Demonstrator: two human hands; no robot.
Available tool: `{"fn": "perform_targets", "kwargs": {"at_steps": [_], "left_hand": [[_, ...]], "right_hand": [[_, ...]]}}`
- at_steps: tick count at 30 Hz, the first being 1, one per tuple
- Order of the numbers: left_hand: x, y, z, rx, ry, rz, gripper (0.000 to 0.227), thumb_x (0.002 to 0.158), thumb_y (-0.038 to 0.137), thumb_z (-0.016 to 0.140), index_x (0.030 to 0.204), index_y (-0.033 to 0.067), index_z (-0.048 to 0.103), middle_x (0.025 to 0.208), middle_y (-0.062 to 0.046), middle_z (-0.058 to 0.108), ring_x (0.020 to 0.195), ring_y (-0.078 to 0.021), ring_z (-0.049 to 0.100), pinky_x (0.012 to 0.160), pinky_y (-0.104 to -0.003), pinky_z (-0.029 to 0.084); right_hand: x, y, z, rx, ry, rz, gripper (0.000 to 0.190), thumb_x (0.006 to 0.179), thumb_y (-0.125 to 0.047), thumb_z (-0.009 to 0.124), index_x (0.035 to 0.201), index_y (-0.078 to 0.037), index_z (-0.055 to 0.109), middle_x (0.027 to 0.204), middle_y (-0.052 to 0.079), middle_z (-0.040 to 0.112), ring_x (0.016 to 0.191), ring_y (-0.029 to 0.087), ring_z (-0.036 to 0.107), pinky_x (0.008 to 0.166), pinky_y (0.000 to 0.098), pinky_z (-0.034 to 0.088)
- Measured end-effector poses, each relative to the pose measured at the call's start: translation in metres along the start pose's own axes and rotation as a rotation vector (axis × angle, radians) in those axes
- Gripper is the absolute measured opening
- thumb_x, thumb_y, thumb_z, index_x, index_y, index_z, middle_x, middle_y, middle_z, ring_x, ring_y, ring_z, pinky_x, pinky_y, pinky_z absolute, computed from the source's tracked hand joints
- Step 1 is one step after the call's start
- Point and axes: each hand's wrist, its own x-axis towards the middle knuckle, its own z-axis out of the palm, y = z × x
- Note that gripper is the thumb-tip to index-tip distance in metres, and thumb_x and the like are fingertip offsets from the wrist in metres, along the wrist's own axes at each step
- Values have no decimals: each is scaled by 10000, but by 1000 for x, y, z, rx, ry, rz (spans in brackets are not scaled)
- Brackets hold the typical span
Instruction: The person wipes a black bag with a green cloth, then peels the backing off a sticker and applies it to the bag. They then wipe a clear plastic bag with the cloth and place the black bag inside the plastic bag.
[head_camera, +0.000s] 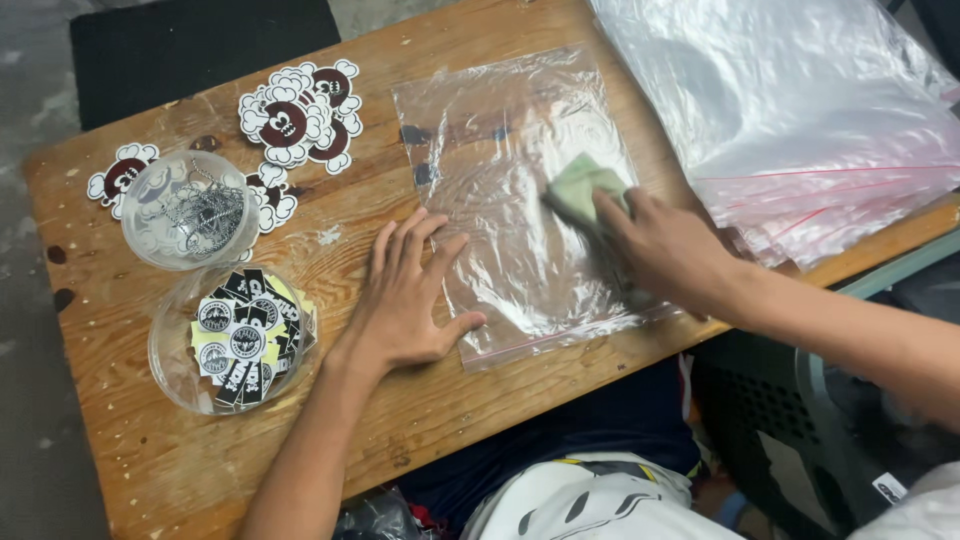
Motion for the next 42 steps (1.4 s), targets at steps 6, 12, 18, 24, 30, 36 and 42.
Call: {"fn": "perform_targets", "kwargs": {"at_steps": [6, 12, 18, 24, 30, 36, 42], "left_hand": [[1, 3, -6, -96, 14, -13, 792, 864, 695, 576, 1399, 117, 499, 1425, -168, 404, 1452, -426, 300, 1189, -630, 173], [-2, -11, 5, -283, 81, -45, 682, 1026, 600, 179, 1523, 185, 392, 1428, -97, 440, 1453, -341, 353, 1199, -570, 165], [-4, -10, -1, -281, 74, -58, 757, 1008, 642, 140, 1559, 149, 305, 1444, -135, 445, 1455, -339, 358, 1214, -563, 171], [-4, -10, 1, -212, 68, 10, 1065, 844, 863, 330, 1607, 135, 175, 1491, -225, 367, 1444, -444, 339, 1194, -618, 188], [-6, -22, 27, -126, 197, 24, 1216, 770, 823, 596, 1618, 172, 18, 1580, -315, 150, 1434, -540, 291, 1179, -620, 284], [-7, -8, 17, 15, 156, -20, 1270, 734, 811, 661, 1584, 189, -49, 1579, -343, 30, 1480, -575, 118, 1181, -683, 209], [-6, -9, 15, 204, 30, -34, 1295, 754, 879, 646, 1578, 150, -37, 1653, -257, -32, 1554, -437, 22, 1268, -618, 43]], "right_hand": [[-41, -72, -38, 116, -180, -140, 665, 882, -150, 606, 1493, -61, 358, 1017, 197, 575, 746, 360, 739, 505, 455, 643], [29, -87, -44, 109, 79, -240, 606, 875, -166, 593, 1431, -1, 418, 988, 206, 569, 677, 400, 700, 434, 517, 589], [39, -154, -60, 169, 260, -515, 427, 775, -132, 617, 1171, 25, 586, 922, 189, 565, 659, 397, 680, 387, 487, 561], [48, -143, -2, 241, 261, -741, 183, 793, -216, 626, 817, -35, 640, 803, 133, 564, 633, 324, 639, 394, 416, 535], [86, -114, -34, 233, 401, -848, 287, 966, -314, 513, 1068, -71, 626, 901, 114, 588, 713, 321, 676, 481, 440, 567], [160, -78, -8, 221, 473, -839, 328, 903, -421, 652, 1123, -178, 650, 935, 106, 606, 767, 334, 699, 535, 471, 559], [228, -50, -40, 136, 519, -581, 382, 1034, -415, 606, 1264, -116, 660, 934, 131, 638, 607, 256, 647, 432, 425, 547]]}}
